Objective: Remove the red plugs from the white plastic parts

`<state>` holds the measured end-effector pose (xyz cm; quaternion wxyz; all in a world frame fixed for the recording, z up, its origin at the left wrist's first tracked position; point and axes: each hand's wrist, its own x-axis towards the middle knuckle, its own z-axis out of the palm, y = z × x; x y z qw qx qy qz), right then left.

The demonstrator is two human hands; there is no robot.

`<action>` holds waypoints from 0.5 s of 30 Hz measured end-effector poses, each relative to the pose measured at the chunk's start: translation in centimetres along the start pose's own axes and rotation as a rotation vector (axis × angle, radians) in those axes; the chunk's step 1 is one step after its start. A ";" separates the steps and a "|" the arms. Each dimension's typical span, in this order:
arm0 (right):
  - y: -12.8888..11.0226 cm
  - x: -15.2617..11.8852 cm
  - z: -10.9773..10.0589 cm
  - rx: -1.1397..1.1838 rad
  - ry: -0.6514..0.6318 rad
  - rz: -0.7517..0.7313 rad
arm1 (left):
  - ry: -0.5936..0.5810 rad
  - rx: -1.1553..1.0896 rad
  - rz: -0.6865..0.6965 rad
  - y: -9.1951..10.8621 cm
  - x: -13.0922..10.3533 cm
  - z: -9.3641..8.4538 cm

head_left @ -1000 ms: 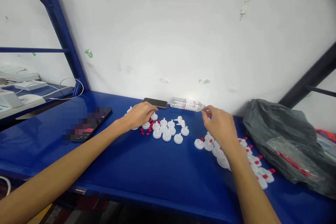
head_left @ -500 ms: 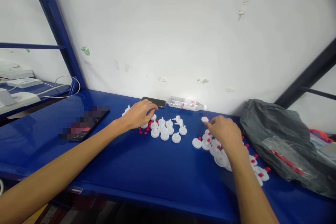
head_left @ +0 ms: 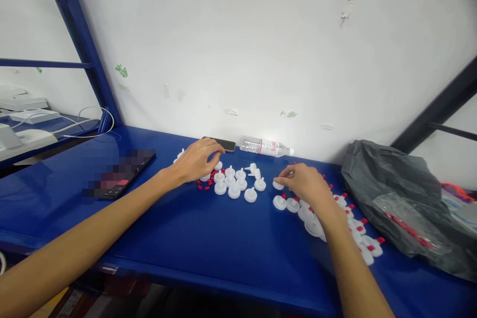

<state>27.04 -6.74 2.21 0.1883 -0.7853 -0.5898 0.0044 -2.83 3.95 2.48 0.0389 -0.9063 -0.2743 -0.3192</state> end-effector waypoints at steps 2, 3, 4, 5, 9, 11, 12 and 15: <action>0.1 0.1 0.1 0.021 -0.011 -0.022 | 0.000 0.002 0.001 0.0 0.0 0.0; 0.1 0.1 0.1 0.024 0.002 -0.036 | 0.001 0.002 0.001 0.0 0.0 0.0; 0.1 0.1 0.1 0.031 0.021 -0.051 | 0.004 0.001 0.001 0.0 0.0 0.0; -0.1 0.1 0.1 0.040 0.047 -0.066 | 0.010 0.000 0.003 0.0 0.0 0.0; -1.0 0.3 -0.1 0.171 0.158 -0.105 | 0.067 -0.016 0.024 0.2 0.0 0.1; -1.5 0.3 0.0 0.313 0.198 -0.154 | 0.097 -0.028 0.050 0.5 -0.1 0.1; -1.9 0.2 0.0 0.360 0.207 -0.197 | 0.111 -0.031 0.066 0.8 -0.1 0.1; -3.0 -0.3 0.4 0.342 0.191 -0.368 | 0.133 -0.036 0.120 1.8 -0.2 0.1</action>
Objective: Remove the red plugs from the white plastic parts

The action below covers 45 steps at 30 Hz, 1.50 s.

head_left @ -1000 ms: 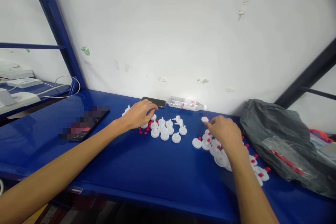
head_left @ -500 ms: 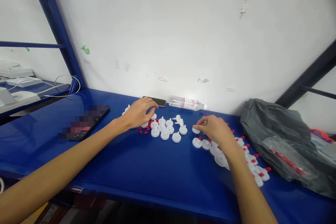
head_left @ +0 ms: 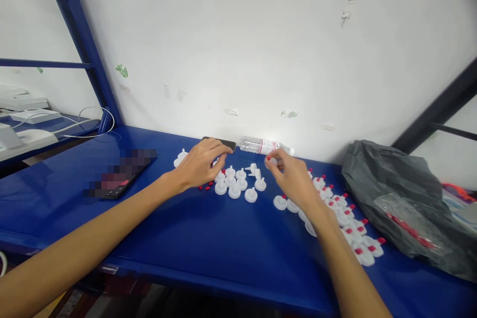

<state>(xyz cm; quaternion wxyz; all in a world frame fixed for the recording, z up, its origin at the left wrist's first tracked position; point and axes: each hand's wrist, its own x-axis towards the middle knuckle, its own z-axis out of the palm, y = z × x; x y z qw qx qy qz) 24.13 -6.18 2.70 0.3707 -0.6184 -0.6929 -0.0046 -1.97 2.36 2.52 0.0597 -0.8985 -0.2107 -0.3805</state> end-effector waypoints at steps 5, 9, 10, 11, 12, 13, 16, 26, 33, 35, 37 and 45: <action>-2.3 -0.8 1.5 0.009 -0.110 -0.291 | -0.118 -0.007 0.075 2.2 -0.1 -0.1; -3.5 -1.4 2.3 -0.020 -0.072 -0.421 | -0.163 -0.018 0.082 2.9 0.0 -0.1; -3.6 -1.4 2.4 -0.022 -0.051 -0.439 | -0.167 -0.011 0.077 2.9 0.0 -0.1; -3.6 -1.5 2.4 -0.022 -0.031 -0.454 | -0.170 0.000 0.071 2.8 0.1 0.0; -3.6 -1.4 2.4 -0.022 -0.010 -0.465 | -0.176 0.012 0.069 2.8 0.1 0.0; -3.6 -1.4 2.4 -0.026 0.008 -0.471 | -0.184 0.020 0.071 2.7 0.1 0.0; -3.5 -1.4 2.2 -0.051 0.018 -0.468 | -0.191 0.011 0.066 2.4 0.1 0.2; -3.3 -1.3 2.4 -0.094 0.073 -0.486 | -0.200 -0.104 0.031 2.4 0.1 0.2; -4.2 -0.7 2.3 -0.228 0.220 -0.586 | -0.060 -0.161 -0.116 3.4 0.4 0.5; -4.3 -0.6 2.4 -0.281 0.255 -0.599 | -0.039 -0.245 -0.181 3.8 0.4 0.5; -3.7 -0.3 2.1 -0.337 0.313 -0.583 | 0.008 -0.354 -0.288 3.8 0.3 0.4; 1.6 0.4 -1.7 -0.301 0.611 -0.209 | -0.077 0.110 -0.357 -0.4 0.7 -1.9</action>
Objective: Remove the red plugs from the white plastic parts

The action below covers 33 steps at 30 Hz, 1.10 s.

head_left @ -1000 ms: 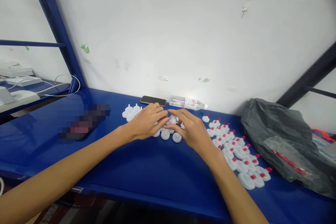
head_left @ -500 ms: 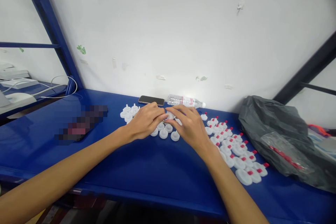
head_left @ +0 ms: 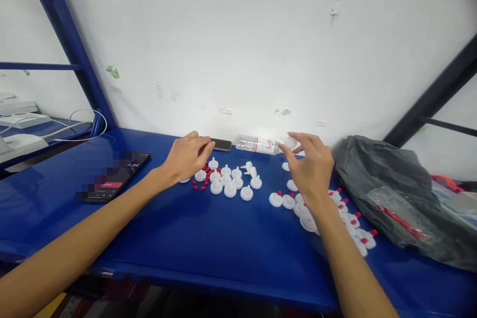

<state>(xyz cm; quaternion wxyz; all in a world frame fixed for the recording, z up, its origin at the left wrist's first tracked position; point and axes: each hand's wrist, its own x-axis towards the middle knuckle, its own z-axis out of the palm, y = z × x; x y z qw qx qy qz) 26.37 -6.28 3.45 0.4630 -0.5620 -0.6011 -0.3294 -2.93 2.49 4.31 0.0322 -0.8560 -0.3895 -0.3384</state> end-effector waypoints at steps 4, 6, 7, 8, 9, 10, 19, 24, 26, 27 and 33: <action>-1.4 -0.5 0.6 0.031 -0.073 -0.045 | -0.276 0.131 0.028 -1.0 0.3 0.2; -2.2 -0.8 1.1 0.043 -0.128 -0.078 | -0.348 0.146 0.036 -1.1 0.1 0.4; -2.5 -1.0 1.3 0.048 -0.155 -0.091 | -0.362 0.150 0.041 -1.2 0.1 0.4; -2.7 -1.1 1.5 0.053 -0.181 -0.101 | -0.365 0.152 0.049 -1.2 0.1 0.4; -2.8 -1.2 1.6 0.062 -0.204 -0.110 | -0.357 0.152 0.061 -1.3 0.1 0.4; -2.8 -1.3 1.7 0.074 -0.228 -0.119 | -0.343 0.147 0.075 -1.3 0.1 0.4; -4.8 -1.8 1.5 0.254 -0.363 -0.259 | -0.122 -0.195 0.266 1.3 -0.5 0.2; -5.9 -2.1 1.5 0.343 -0.422 -0.289 | -0.012 -0.275 0.439 2.3 -1.2 1.4; -6.0 -2.1 1.5 0.351 -0.419 -0.270 | 0.040 -0.275 0.463 2.1 -1.1 1.7; -6.0 -2.1 1.4 0.355 -0.410 -0.247 | 0.070 -0.256 0.454 1.9 -1.0 1.8; -5.9 -1.6 1.0 0.375 -0.358 -0.137 | 0.128 -0.069 0.358 -0.6 -0.2 2.0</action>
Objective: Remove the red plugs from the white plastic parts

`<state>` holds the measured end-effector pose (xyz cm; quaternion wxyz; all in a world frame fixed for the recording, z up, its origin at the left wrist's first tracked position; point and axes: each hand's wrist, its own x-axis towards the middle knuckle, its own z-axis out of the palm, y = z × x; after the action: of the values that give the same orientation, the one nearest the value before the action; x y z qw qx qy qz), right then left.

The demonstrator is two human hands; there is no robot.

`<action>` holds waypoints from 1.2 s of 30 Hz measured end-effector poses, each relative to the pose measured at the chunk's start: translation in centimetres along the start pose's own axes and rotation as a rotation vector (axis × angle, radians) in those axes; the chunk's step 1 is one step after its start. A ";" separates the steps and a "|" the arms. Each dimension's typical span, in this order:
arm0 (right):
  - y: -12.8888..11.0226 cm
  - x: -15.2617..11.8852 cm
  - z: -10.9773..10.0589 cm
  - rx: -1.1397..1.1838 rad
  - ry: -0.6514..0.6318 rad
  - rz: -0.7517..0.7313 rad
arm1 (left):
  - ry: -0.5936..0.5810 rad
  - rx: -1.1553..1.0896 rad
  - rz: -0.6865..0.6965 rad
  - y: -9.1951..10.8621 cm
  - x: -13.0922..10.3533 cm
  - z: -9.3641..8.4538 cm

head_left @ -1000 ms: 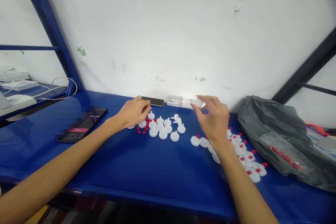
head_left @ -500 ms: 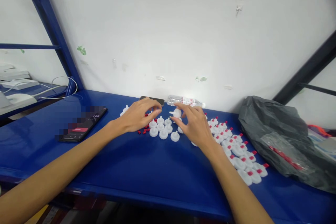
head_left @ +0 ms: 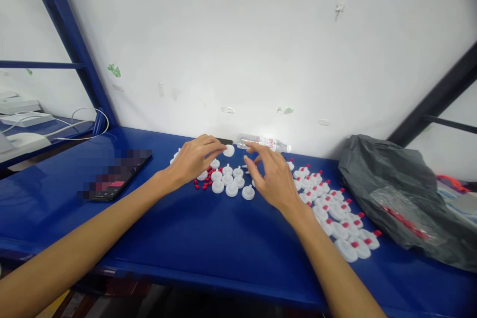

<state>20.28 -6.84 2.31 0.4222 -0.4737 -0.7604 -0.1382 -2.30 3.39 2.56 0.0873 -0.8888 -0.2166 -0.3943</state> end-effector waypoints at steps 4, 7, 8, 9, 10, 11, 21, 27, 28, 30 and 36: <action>-0.1 0.0 0.1 0.001 -0.031 -0.023 | -0.081 0.011 -0.036 -1.3 -0.4 0.9; -0.1 0.0 0.2 -0.004 -0.044 -0.038 | -0.162 0.021 -0.052 -1.5 -0.6 1.6; -0.1 0.0 0.1 -0.009 -0.045 -0.038 | -0.192 0.029 -0.059 -1.4 -0.5 1.8; -0.1 0.0 0.1 -0.016 -0.045 -0.035 | -0.224 0.037 -0.068 -1.3 -0.5 1.9; 0.0 0.1 0.0 -0.024 -0.044 -0.030 | -0.255 0.045 -0.080 -1.1 -0.4 1.9; 0.1 0.1 -0.1 -0.030 -0.040 -0.025 | -0.280 0.051 -0.090 -1.0 -0.4 1.9; 0.6 0.4 -0.9 -0.106 0.016 0.012 | -0.420 0.048 -0.103 -0.6 -0.5 1.9; 3.1 0.2 -2.2 -0.485 -0.068 0.325 | -0.367 -0.001 -0.124 -0.3 -0.5 1.3; 3.8 0.0 -2.5 -0.529 -0.126 0.395 | -0.351 -0.010 -0.123 -0.2 -0.4 1.2; 5.2 -0.7 -3.1 -0.569 -0.230 0.516 | -0.321 -0.030 -0.111 0.0 -0.3 0.9; 8.1 -2.3 -4.2 -0.508 -0.358 0.704 | -0.287 -0.059 -0.101 0.8 -0.2 0.7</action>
<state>29.68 -6.63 1.50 0.1762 -0.8075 -0.5565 -0.0843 -1.61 2.88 1.89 0.0093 -0.9261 -0.2596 -0.2735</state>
